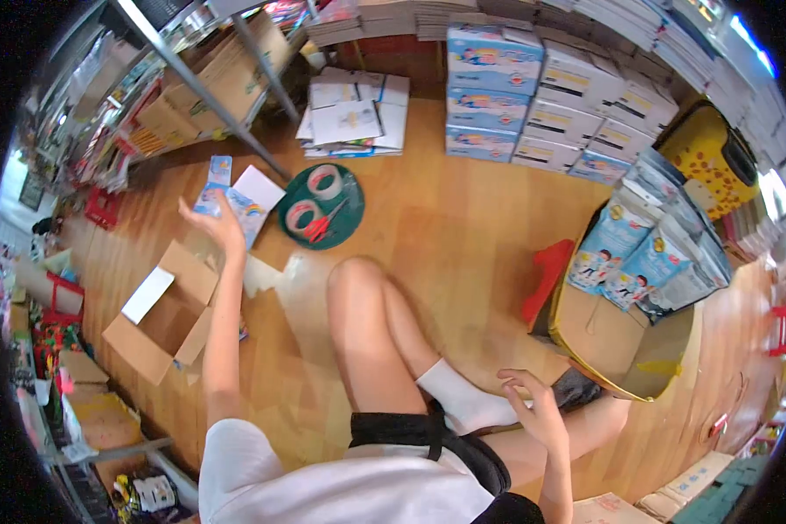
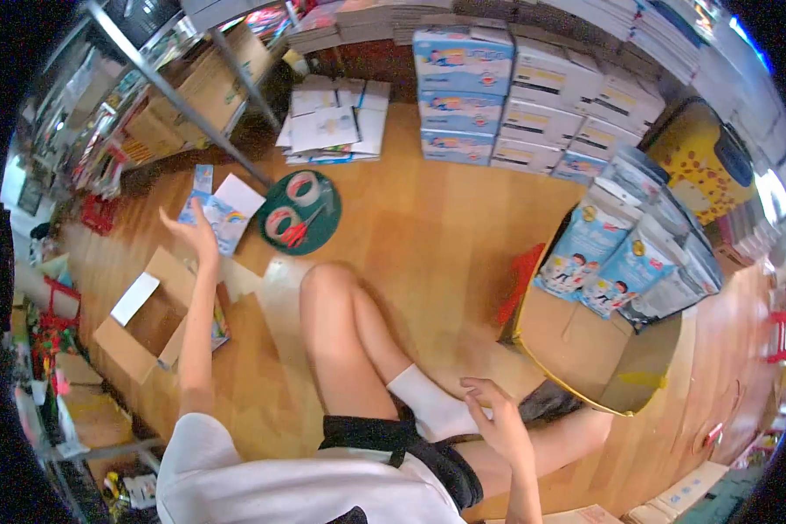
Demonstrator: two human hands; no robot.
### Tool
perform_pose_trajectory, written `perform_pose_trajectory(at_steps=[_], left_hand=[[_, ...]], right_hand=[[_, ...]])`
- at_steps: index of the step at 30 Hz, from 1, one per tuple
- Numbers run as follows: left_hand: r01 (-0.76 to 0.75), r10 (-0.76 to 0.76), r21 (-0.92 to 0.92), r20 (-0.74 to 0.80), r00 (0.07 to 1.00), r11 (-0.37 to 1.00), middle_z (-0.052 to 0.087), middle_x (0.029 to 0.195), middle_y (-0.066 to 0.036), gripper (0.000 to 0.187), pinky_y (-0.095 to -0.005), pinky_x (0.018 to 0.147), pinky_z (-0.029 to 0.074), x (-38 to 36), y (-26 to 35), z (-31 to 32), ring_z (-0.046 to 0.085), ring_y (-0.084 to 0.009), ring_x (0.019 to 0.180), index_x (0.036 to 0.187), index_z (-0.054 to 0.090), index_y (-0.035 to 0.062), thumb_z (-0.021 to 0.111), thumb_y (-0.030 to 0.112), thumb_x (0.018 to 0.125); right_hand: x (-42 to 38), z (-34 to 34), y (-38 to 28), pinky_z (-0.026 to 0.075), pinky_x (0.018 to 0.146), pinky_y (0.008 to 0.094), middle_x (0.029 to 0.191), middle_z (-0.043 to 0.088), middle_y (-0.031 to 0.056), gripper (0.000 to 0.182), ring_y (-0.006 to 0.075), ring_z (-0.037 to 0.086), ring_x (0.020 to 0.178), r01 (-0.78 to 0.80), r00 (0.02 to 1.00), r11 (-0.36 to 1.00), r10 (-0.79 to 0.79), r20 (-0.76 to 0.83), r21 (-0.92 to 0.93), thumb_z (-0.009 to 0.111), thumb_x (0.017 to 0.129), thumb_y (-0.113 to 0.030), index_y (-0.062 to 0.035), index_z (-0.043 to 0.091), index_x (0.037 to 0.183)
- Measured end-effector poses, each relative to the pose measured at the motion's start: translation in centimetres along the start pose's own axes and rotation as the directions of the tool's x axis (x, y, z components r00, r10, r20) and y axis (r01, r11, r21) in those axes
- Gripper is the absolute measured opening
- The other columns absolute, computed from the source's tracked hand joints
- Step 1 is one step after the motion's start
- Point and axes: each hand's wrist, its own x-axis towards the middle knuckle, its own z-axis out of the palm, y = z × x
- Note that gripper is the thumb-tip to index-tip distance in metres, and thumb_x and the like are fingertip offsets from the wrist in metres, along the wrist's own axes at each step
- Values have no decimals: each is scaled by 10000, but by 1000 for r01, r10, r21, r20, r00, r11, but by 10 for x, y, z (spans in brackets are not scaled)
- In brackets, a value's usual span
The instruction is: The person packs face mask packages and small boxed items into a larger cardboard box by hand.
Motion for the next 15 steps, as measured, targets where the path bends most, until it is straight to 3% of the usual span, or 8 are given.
perform_pose_trajectory(at_steps=[4, 5, 7, 8, 9, 12, 14, 15], left_hand=[[-32, 239, -499, 356, 903, 866, 424, 1381, -189, 619, -421, 1082, 309, -23, 135, 51, 394, -317, 1293, 1362, 385, -14, 692, 189, 864], [-91, 351, -534, 410, 842, 840, 444, 1365, -182, 585, -420, 1066, 326, -25, 160, 70, 432, -326, 1260, 1339, 422, -7, 690, 174, 852], [-314, 612, -586, 424, 668, 747, 442, 1362, -207, 641, -445, 1071, 328, -26, 220, 109, 428, -388, 1252, 1337, 438, 40, 738, 212, 798], [-344, 641, -585, 432, 635, 735, 438, 1379, -193, 679, -449, 1086, 317, -32, 244, 135, 405, -372, 1285, 1357, 422, 46, 747, 248, 796], [-374, 667, -583, 440, 601, 721, 434, 1396, -179, 717, -453, 1101, 307, -35, 266, 165, 383, -356, 1319, 1376, 405, 52, 755, 285, 795], [-301, 594, -537, 533, 602, 788, 387, 1421, -251, 927, -497, 1090, 328, -41, 323, 241, 359, -454, 1315, 1432, 353, 122, 824, 420, 691], [-400, 632, -498, 501, 592, 769, 391, 1432, -234, 971, -525, 1085, 324, -41, 342, 288, 360, -445, 1322, 1440, 358, 137, 823, 486, 662], [-523, 659, -404, 526, 538, 750, 405, 1423, -226, 996, -544, 1081, 318, -41, 348, 308, 370, -437, 1318, 1437, 366, 139, 819, 524, 638]], right_hand=[[9, 11, 11, 504, 853, 357, 1076, 650, 186, 245, 265, 660, 958, 22, 998, 1000, -21, 60, -7, 604, 903, -46, 28, 597, 1136], [11, 14, 12, 487, 892, 340, 1105, 652, 154, 262, 251, 639, 1023, -57, 992, 998, 53, 117, 36, 593, 904, -39, 26, 598, 1158], [15, 21, 16, 488, 895, 363, 1096, 651, 167, 265, 289, 635, 1029, 105, 988, 993, -98, 119, -51, 601, 906, -63, 24, 597, 1157], [18, 24, 18, 489, 896, 374, 1092, 650, 174, 268, 308, 632, 1031, 185, 977, 978, -173, 126, -95, 606, 907, -75, 23, 596, 1157], [18, 27, 19, 482, 909, 398, 1099, 646, 191, 273, 353, 623, 1027, 181, 979, 981, -173, 113, -70, 612, 908, -100, 18, 594, 1154], [11, 32, 21, 492, 879, 417, 1105, 635, 213, 278, 396, 620, 999, 90, 991, 995, -86, 100, -39, 606, 906, -92, -4, 585, 1168], [0, 35, 29, 499, 865, 408, 1115, 632, 213, 281, 391, 625, 988, 15, 996, 1000, -14, 88, -4, 606, 915, -106, -4, 583, 1175], [-5, 36, 35, 502, 859, 405, 1117, 632, 212, 282, 388, 627, 985, 6, 997, 1000, -6, 79, -5, 605, 918, -109, -5, 582, 1178]])
